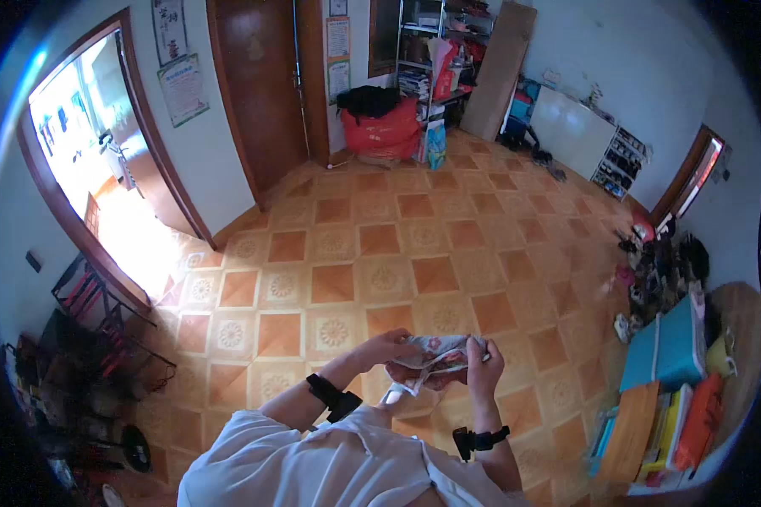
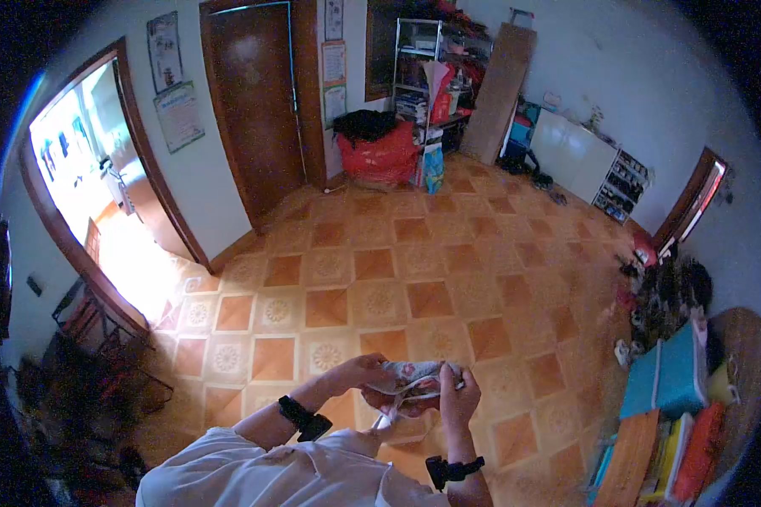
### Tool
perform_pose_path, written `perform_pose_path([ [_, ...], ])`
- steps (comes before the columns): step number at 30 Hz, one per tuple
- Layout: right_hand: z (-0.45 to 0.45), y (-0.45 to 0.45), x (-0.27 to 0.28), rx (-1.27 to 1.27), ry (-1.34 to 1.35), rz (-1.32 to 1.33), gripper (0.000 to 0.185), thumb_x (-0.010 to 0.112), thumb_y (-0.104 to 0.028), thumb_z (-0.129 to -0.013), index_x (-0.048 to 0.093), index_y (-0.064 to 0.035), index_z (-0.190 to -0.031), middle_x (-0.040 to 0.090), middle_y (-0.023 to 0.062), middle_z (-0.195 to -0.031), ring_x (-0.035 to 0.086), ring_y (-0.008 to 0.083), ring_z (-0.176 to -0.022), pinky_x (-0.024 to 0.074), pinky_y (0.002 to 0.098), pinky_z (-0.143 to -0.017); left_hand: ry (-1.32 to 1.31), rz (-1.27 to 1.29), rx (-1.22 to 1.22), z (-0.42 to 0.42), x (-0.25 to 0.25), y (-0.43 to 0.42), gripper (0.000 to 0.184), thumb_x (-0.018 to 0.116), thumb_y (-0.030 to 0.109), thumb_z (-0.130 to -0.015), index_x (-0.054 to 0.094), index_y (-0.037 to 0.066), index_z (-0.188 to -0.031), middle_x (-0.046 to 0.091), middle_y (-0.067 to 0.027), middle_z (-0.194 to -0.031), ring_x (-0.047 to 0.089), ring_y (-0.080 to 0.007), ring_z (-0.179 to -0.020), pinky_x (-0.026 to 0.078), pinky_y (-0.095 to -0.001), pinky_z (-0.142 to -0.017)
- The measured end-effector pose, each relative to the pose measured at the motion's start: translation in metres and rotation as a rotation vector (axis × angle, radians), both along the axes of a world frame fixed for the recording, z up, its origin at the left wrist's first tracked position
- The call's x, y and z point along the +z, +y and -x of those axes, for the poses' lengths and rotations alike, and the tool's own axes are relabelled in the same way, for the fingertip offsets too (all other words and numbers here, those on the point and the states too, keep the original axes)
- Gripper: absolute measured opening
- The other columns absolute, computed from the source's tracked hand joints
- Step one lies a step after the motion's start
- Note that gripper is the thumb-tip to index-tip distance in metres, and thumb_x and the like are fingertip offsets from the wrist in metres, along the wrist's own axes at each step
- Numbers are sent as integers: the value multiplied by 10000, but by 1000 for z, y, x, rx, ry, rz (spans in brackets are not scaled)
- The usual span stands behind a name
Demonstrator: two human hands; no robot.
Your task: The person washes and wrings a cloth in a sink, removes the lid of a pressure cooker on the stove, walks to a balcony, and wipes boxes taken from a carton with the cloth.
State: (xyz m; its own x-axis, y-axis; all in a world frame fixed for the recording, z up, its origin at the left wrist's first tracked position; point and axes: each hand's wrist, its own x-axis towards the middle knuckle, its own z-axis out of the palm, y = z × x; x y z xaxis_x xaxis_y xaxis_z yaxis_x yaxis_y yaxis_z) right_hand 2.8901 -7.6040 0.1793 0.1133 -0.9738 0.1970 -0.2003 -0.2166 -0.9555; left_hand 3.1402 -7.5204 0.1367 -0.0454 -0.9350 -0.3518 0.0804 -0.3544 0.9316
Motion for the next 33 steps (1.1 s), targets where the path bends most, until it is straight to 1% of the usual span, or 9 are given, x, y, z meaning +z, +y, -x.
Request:
perform_pose_path([
  [3, -11, -126, -21, -42, -84, -74, 297, 713, -297, -951, 678, -7, -900, 680, 48, -811, 602, 120, -779, 503, 312, -691, -180, 15, -62, -11, -35, -142, 576, 772, 468, -873, 634, 103, -1296, 705, -110, -1176, 661, -219, -1050, 531, -356, -896],
  [4, -7, -158, -17, -67, -117, -96, 291, 714, -297, -955, 676, -13, -904, 681, 46, -831, 606, 123, -782, 506, 309, -694, -393, 141, -208, -9, -3, -181, 612, 759, 493, -868, 625, 89, -1308, 703, -120, -1190, 656, -228, -1085, 523, -366, -919],
  [13, 68, -443, -16, -218, -361, -185, 288, 722, -321, -966, 657, -45, -1019, 691, 67, -919, 660, 164, -794, 557, 339, -661, -291, 180, -435, 46, 68, -490, 580, 772, 406, -864, 622, 74, -1316, 695, -136, -1214, 644, -225, -1111, 498, -381, -962],
  [16, 94, -544, -36, -256, -356, -249, 300, 739, -341, -952, 662, -63, -1033, 696, 100, -980, 686, 219, -783, 579, 367, -627, -331, 202, -525, 70, 50, -598, 613, 773, 412, -860, 609, 57, -1333, 695, -141, -1194, 648, -239, -1104, 501, -386, -962],
  [20, 121, -704, -23, -269, -462, -392, 298, 738, -332, -952, 658, -66, -1060, 698, 109, -990, 692, 241, -787, 587, 384, -612, -344, 180, -478, 116, 34, -769, 650, 790, 406, -835, 605, 35, -1335, 696, -144, -1199, 653, -244, -1103, 508, -384, -958],
  [23, 152, -818, -46, -279, -387, -385, 292, 665, -282, -1010, 641, -1, -1090, 682, 92, -1009, 682, 180, -848, 569, 317, -708, -462, 158, -449, 145, 36, -872, 662, 803, 400, -810, 613, 27, -1322, 701, -146, -1203, 663, -256, -1096, 520, -387, -945],
  [25, 164, -892, -35, -179, -479, -397, 313, 664, -294, -1013, 640, 1, -1114, 681, 95, -1029, 675, 174, -852, 565, 323, -714, -498, 323, -430, 159, 40, -941, 637, 781, 474, -847, 617, 63, -1304, 709, -147, -1160, 672, -275, -1072, 526, -417, -931],
  [29, 158, -1006, 9, -55, -455, -349, 303, 663, -297, -1013, 639, -8, -1100, 687, 104, -1025, 688, 188, -844, 573, 327, -701, -388, 220, -331, 160, 55, -1049, 654, 792, 484, -832, 624, 61, -1303, 709, -150, -1184, 671, -277, -1090, 526, -413, -946],
  [33, 146, -1130, 17, -104, -399, -418, 296, 665, -284, -1002, 638, -2, -1089, 694, 108, -1002, 696, 209, -842, 576, 330, -682, -378, 129, -284, 156, 40, -1170, 629, 790, 382, -836, 617, 41, -1335, 701, -148, -1201, 682, -259, -1039, 549, -376, -895],
])
